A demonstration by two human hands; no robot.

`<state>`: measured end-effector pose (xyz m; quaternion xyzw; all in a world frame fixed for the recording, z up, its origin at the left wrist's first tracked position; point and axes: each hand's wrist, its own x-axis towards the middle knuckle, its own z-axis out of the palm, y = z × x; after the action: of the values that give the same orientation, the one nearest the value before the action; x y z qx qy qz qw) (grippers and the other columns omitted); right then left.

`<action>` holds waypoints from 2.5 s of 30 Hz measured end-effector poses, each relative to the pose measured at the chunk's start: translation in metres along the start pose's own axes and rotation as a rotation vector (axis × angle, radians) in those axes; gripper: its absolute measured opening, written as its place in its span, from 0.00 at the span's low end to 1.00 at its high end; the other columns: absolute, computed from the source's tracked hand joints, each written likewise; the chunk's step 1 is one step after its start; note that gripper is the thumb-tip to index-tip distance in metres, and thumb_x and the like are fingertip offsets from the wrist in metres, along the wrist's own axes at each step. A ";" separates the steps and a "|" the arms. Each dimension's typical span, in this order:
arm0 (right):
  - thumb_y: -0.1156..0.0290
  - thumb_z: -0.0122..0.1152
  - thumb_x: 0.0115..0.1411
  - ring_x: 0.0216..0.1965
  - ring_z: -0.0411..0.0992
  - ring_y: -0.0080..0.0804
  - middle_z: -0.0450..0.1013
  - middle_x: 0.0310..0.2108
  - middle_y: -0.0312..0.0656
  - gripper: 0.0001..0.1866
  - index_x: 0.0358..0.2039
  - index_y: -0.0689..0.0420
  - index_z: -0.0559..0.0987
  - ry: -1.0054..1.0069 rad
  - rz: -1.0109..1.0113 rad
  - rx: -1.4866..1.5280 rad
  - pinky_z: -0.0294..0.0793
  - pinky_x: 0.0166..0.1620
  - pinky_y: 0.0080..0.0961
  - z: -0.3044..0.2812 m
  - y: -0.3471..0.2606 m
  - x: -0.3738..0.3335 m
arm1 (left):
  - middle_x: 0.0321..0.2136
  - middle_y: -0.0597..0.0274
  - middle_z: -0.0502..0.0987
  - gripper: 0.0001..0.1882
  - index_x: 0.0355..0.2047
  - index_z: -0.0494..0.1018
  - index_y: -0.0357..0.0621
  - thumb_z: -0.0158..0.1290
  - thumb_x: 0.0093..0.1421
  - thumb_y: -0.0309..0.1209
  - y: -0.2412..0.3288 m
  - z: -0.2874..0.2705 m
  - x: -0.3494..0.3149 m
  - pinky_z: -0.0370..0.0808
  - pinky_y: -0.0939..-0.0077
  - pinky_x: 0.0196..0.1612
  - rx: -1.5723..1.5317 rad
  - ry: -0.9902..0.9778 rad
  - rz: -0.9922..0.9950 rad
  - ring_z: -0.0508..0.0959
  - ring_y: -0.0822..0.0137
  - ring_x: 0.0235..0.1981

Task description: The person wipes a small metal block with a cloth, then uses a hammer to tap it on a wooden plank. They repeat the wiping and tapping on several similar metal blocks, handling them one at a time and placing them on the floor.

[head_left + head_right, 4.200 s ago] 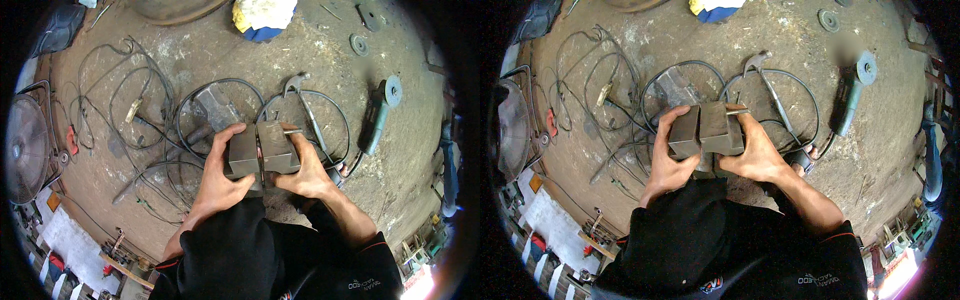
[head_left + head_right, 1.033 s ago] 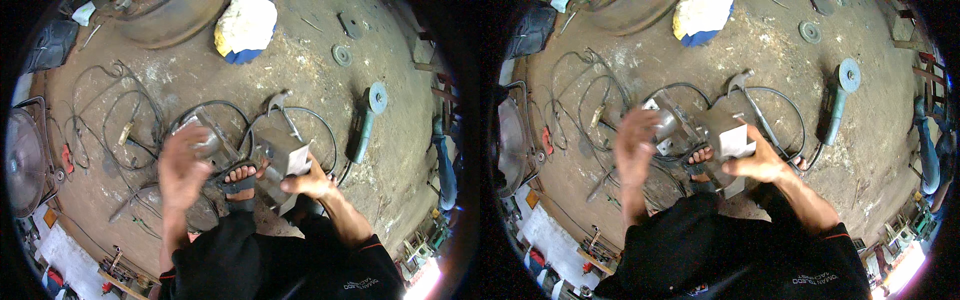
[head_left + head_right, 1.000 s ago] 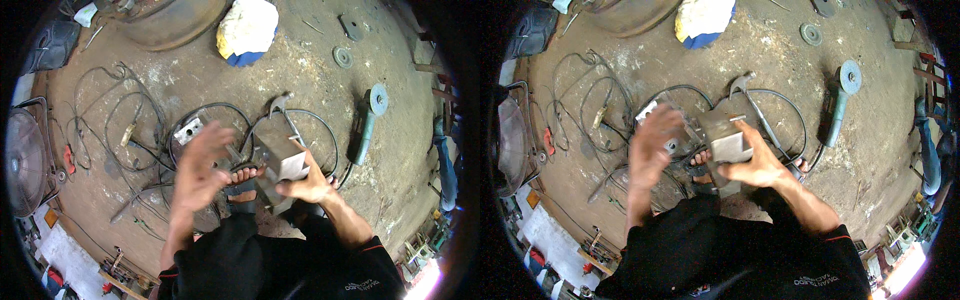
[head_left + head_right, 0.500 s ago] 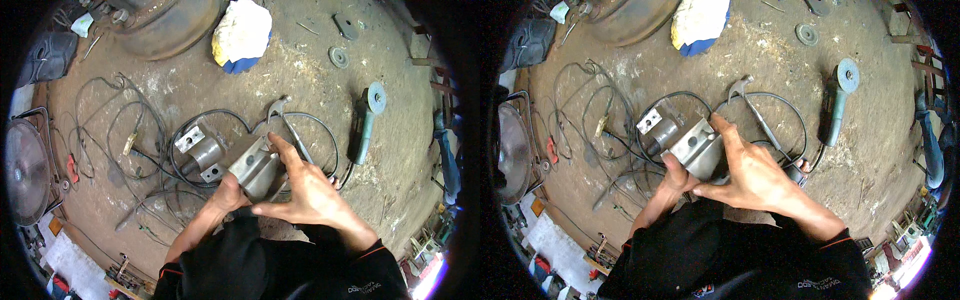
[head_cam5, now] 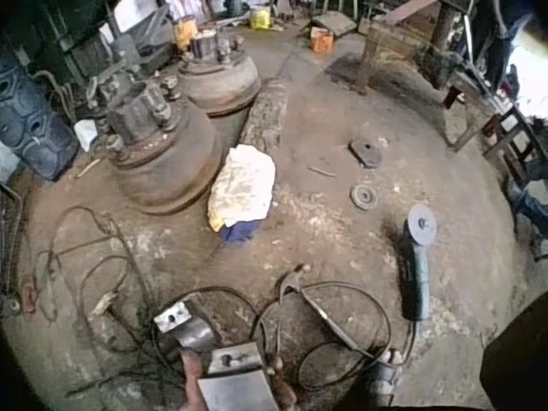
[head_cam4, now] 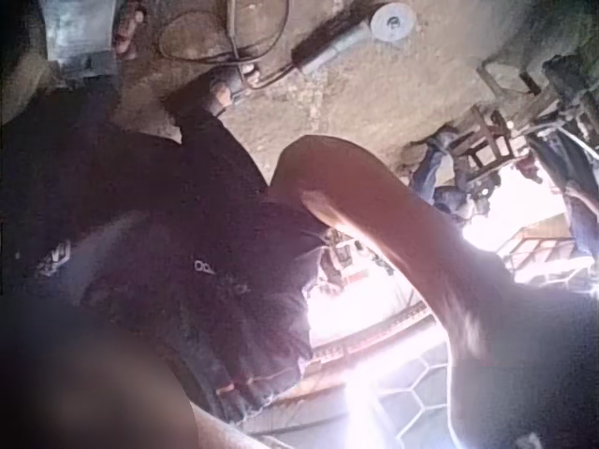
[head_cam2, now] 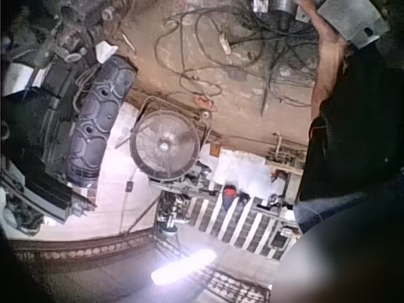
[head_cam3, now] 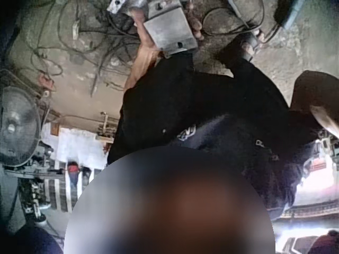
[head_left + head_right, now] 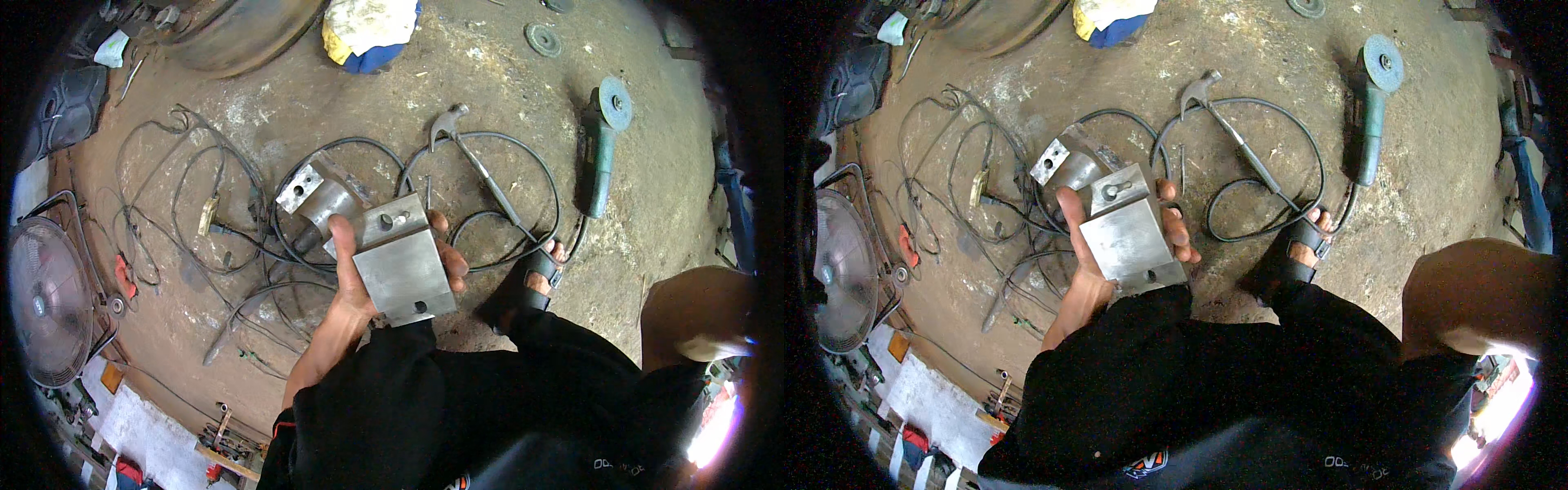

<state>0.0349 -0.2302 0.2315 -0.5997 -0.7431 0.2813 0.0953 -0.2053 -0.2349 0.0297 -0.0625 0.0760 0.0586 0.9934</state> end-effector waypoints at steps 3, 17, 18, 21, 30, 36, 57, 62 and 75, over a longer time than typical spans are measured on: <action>0.58 0.80 0.53 0.47 0.80 0.51 0.79 0.47 0.56 0.41 0.59 0.67 0.70 -0.034 0.017 0.071 0.80 0.51 0.38 0.031 -0.010 0.013 | 0.49 0.30 0.79 0.68 0.66 0.64 0.40 0.40 0.45 0.90 0.001 0.001 -0.002 0.80 0.49 0.52 -0.002 -0.012 0.020 0.82 0.40 0.51; 0.60 0.76 0.58 0.42 0.81 0.44 0.80 0.41 0.51 0.29 0.51 0.65 0.75 0.142 0.249 0.316 0.81 0.46 0.35 0.116 -0.030 0.018 | 0.46 0.34 0.80 0.67 0.63 0.66 0.41 0.42 0.44 0.90 -0.005 0.011 0.000 0.82 0.55 0.47 0.083 0.094 0.035 0.83 0.45 0.46; 0.60 0.76 0.58 0.41 0.82 0.43 0.80 0.40 0.51 0.28 0.51 0.65 0.76 0.120 0.228 0.303 0.81 0.46 0.35 0.110 -0.026 0.014 | 0.47 0.35 0.79 0.67 0.63 0.66 0.41 0.43 0.44 0.89 -0.005 0.011 0.000 0.82 0.56 0.46 0.075 0.052 0.013 0.83 0.46 0.46; 0.60 0.75 0.59 0.40 0.82 0.42 0.81 0.39 0.50 0.25 0.49 0.64 0.77 0.040 0.153 0.258 0.81 0.45 0.34 0.078 -0.012 -0.001 | 0.48 0.35 0.79 0.66 0.65 0.64 0.40 0.46 0.45 0.88 -0.006 0.012 -0.007 0.83 0.56 0.48 0.172 0.185 0.017 0.83 0.47 0.47; 0.61 0.73 0.62 0.37 0.82 0.37 0.82 0.35 0.47 0.19 0.44 0.63 0.81 0.443 0.244 0.051 0.81 0.42 0.32 -0.040 0.018 -0.036 | 0.52 0.43 0.80 0.66 0.72 0.57 0.44 0.65 0.44 0.76 0.005 0.027 0.001 0.80 0.56 0.55 0.701 0.298 0.071 0.80 0.52 0.55; 0.68 0.77 0.56 0.32 0.81 0.39 0.81 0.34 0.47 0.16 0.40 0.63 0.82 0.278 0.305 0.427 0.79 0.37 0.33 0.076 0.018 -0.036 | 0.59 0.51 0.73 0.49 0.72 0.56 0.38 0.68 0.56 0.41 0.020 0.049 0.002 0.71 0.60 0.62 0.969 0.414 0.147 0.73 0.59 0.61; 0.75 0.69 0.61 0.33 0.79 0.52 0.79 0.32 0.49 0.07 0.38 0.62 0.81 0.356 0.259 0.421 0.78 0.37 0.42 0.115 0.025 -0.041 | 0.53 0.40 0.74 0.52 0.65 0.57 0.36 0.73 0.48 0.47 0.024 0.082 0.011 0.67 0.41 0.59 2.077 0.552 0.351 0.77 0.41 0.53; 0.77 0.68 0.60 0.33 0.80 0.52 0.79 0.31 0.51 0.07 0.38 0.65 0.81 0.351 0.295 0.434 0.78 0.37 0.41 0.107 0.016 -0.041 | 0.52 0.39 0.74 0.51 0.65 0.58 0.36 0.72 0.50 0.48 0.025 0.081 0.012 0.65 0.42 0.61 2.042 0.563 0.348 0.78 0.41 0.53; 0.70 0.71 0.62 0.33 0.80 0.53 0.79 0.32 0.50 0.09 0.39 0.61 0.82 0.334 0.222 0.468 0.79 0.36 0.41 0.100 0.023 -0.028 | 0.53 0.47 0.74 0.37 0.65 0.62 0.33 0.64 0.60 0.36 0.034 0.075 0.006 0.72 0.60 0.60 1.196 0.487 0.102 0.75 0.57 0.56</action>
<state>0.0136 -0.2848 0.1421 -0.6769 -0.5620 0.3511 0.3204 -0.1929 -0.1910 0.0980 0.4939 0.3213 0.0372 0.8071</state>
